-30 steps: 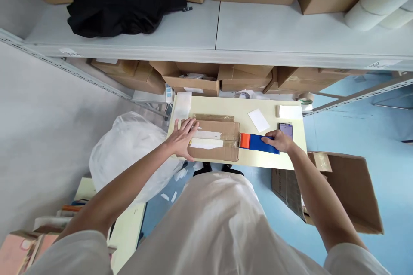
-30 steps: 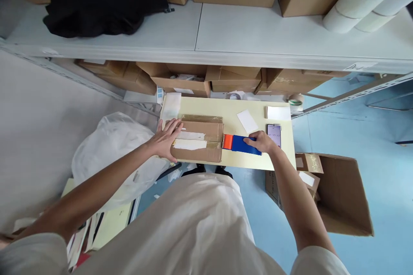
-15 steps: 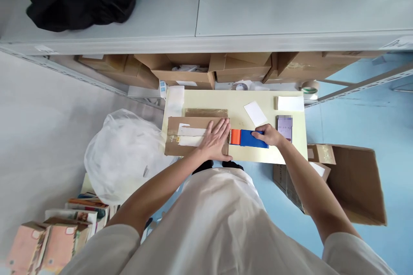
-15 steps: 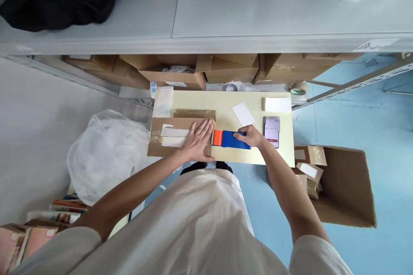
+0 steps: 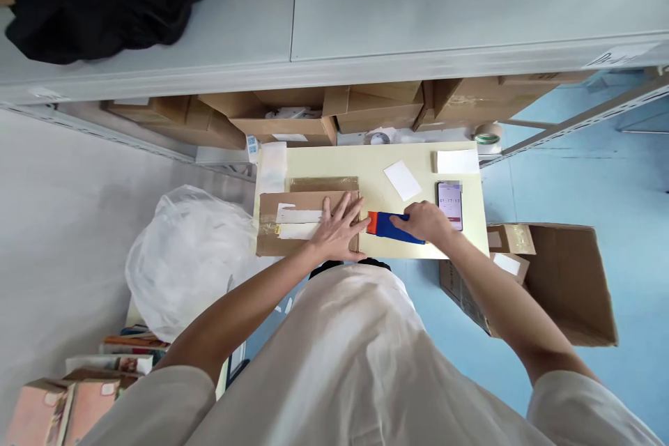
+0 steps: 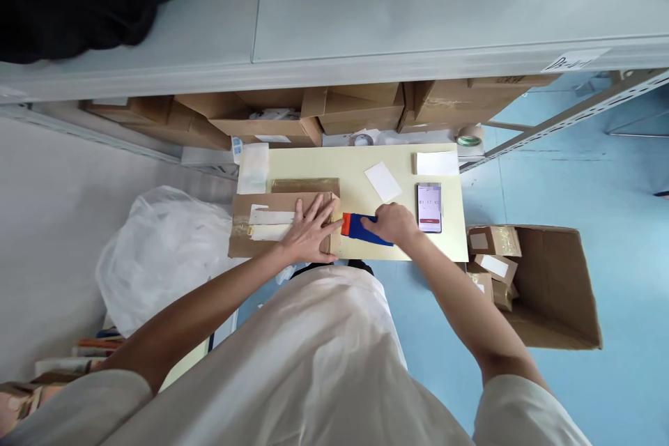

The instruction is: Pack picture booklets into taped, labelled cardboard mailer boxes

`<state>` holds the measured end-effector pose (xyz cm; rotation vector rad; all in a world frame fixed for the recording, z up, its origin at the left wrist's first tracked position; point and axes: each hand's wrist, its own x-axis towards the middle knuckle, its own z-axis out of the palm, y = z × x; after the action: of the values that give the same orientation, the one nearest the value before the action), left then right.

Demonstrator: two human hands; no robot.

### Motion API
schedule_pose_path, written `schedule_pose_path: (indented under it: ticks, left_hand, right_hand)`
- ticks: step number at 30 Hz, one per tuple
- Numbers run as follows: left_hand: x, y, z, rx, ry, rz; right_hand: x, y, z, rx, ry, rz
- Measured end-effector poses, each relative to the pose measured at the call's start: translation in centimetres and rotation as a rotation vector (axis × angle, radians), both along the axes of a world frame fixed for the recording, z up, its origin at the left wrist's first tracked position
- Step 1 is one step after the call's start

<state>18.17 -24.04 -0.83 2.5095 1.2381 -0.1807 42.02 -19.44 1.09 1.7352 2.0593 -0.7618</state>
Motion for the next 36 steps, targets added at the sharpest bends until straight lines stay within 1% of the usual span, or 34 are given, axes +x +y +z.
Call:
schedule_pose_path:
  ticks: [2,4,6,7,9,11,12,14,16,18,20,22,24,25,27,29,30,31,33,34,36]
  left_hand:
    - [0.1,0.0,0.2,0.007,0.014,-0.012]
    - [0.3,0.0,0.3,0.007,0.027,-0.003]
    - [0.6,0.0,0.3,-0.005,0.018,0.011]
    - [0.7,0.1,0.3,-0.014,0.005,0.021]
    - [0.9,0.1,0.1,-0.027,-0.033,0.049]
    - [0.9,0.1,0.0,-0.032,-0.088,0.076]
    - [0.8,0.1,-0.1,-0.037,-0.122,0.084]
    - [0.2,0.2,-0.1,-0.06,-0.205,0.081]
    - [-1.1,0.1,0.0,-0.073,-0.29,0.092]
    - [-3.1,-0.1,0.3,-0.049,-0.352,0.152]
    - [-5.8,-0.5,0.6,0.014,-0.374,0.272]
    - [-9.1,-1.3,0.7,0.079,-0.379,0.434]
    - [-12.7,-2.3,0.3,0.104,-0.41,0.63]
    - [-14.4,-2.9,0.0,0.086,-0.448,0.726]
    - [-17.3,-4.3,-1.1,0.007,-0.569,0.889]
    - [-19.1,-5.7,-2.4,-0.117,-0.71,0.976]
    - [-19.6,-6.3,-3.1,-0.19,-0.776,0.99]
    - [-19.8,-6.9,-3.7,-0.261,-0.842,0.984]
    - [-19.5,-7.6,-4.8,-0.372,-0.976,0.936]
    - [-19.1,-7.8,-5.2,-0.4,-1.047,0.911]
    - [-18.4,-7.9,-5.7,-0.415,-1.17,0.885]
  right_hand:
    - [-3.3,-0.7,0.9,0.052,-0.093,-0.016]
    - [-5.5,-1.4,1.2,0.073,-0.127,0.015]
    - [-6.0,-2.2,0.9,0.067,-0.136,0.052]
    - [-5.8,-2.6,0.6,0.074,-0.135,0.045]
    - [-4.8,-3.7,-0.2,0.126,-0.117,-0.041]
    - [-3.6,-4.7,-1.4,0.198,-0.08,-0.178]
    - [-3.1,-5.1,-2.0,0.214,-0.059,-0.25]
    - [-2.3,-5.9,-3.5,0.201,-0.029,-0.38]
    - [-2.0,-6.5,-5.0,0.179,-0.019,-0.458]
    - [-1.9,-7.1,-6.5,0.169,-0.016,-0.496]
    - [-2.1,-7.9,-7.8,0.141,-0.006,-0.525]
    - [-2.3,-8.7,-8.9,0.098,0.017,-0.548]
    - [-2.5,-9.4,-9.6,0.075,0.048,-0.544]
    - [-2.7,-9.8,-9.8,0.092,0.064,-0.536]
    - [-3.0,-10.3,-9.7,0.197,0.113,-0.509]
    - [-3.7,-10.6,-9.2,0.33,0.222,-0.454]
    - [-4.1,-10.6,-8.8,0.368,0.308,-0.403]
    - [-4.8,-10.6,-8.4,0.376,0.404,-0.34]
    - [-6.3,-10.5,-7.7,0.325,0.581,-0.21]
    - [-7.1,-10.4,-7.5,0.29,0.647,-0.171]
    - [-8.7,-10.3,-7.1,0.25,0.741,-0.184]
